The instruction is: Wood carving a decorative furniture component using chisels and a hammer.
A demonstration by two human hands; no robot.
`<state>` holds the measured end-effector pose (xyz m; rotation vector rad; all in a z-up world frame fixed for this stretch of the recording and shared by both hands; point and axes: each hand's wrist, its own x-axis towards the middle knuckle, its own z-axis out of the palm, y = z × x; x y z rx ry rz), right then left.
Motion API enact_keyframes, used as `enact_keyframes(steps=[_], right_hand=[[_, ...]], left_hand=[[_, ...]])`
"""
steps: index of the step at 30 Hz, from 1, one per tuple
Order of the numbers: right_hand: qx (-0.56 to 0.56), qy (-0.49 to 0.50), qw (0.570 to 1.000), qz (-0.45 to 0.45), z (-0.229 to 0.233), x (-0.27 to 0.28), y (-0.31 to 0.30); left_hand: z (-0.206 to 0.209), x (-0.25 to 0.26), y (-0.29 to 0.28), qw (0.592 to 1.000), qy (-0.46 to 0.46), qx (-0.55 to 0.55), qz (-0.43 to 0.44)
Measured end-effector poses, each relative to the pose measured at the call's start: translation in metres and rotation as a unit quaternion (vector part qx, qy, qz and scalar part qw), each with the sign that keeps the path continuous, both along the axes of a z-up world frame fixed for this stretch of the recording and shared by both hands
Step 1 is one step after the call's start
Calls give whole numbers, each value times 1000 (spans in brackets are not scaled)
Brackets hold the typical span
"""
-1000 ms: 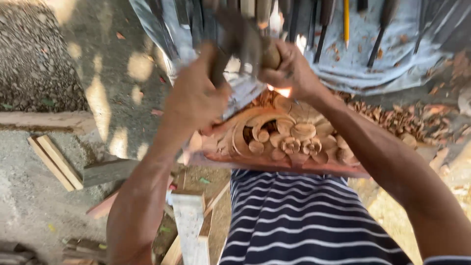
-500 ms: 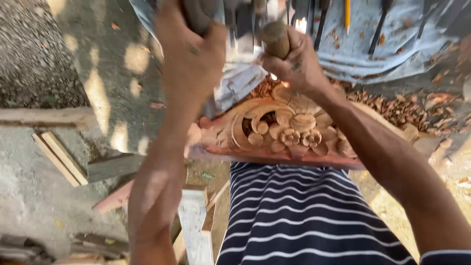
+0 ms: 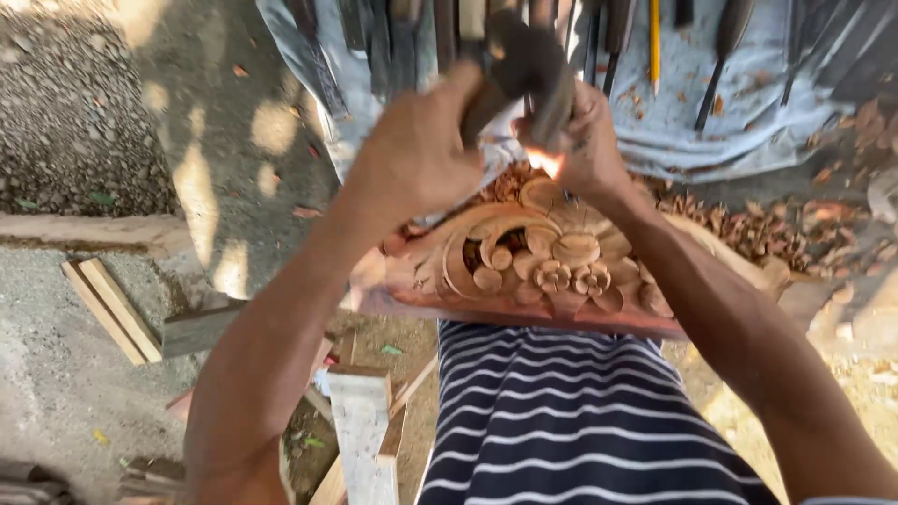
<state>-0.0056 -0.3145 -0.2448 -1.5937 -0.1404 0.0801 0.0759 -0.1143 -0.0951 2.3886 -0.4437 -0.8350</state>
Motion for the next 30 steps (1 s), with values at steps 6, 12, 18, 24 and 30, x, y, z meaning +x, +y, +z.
enact_keyframes(steps=[6, 12, 18, 24, 30], right_hand=[[-50, 51, 995, -67, 48, 16, 11], [-33, 112, 991, -59, 13, -3, 2], [-4, 110, 993, -49, 0, -5, -4], [-39, 57, 997, -43, 3, -5, -5], [-53, 161, 980, -101, -12, -4, -5]], left_hand=[[-19, -13, -18, 987, -123, -68, 82], [-32, -6, -13, 986, -100, -112, 67], [-15, 7, -15, 998, -48, -35, -2], [-32, 0, -20, 992, -92, -89, 11], [-39, -11, -36, 994, -76, -63, 34]])
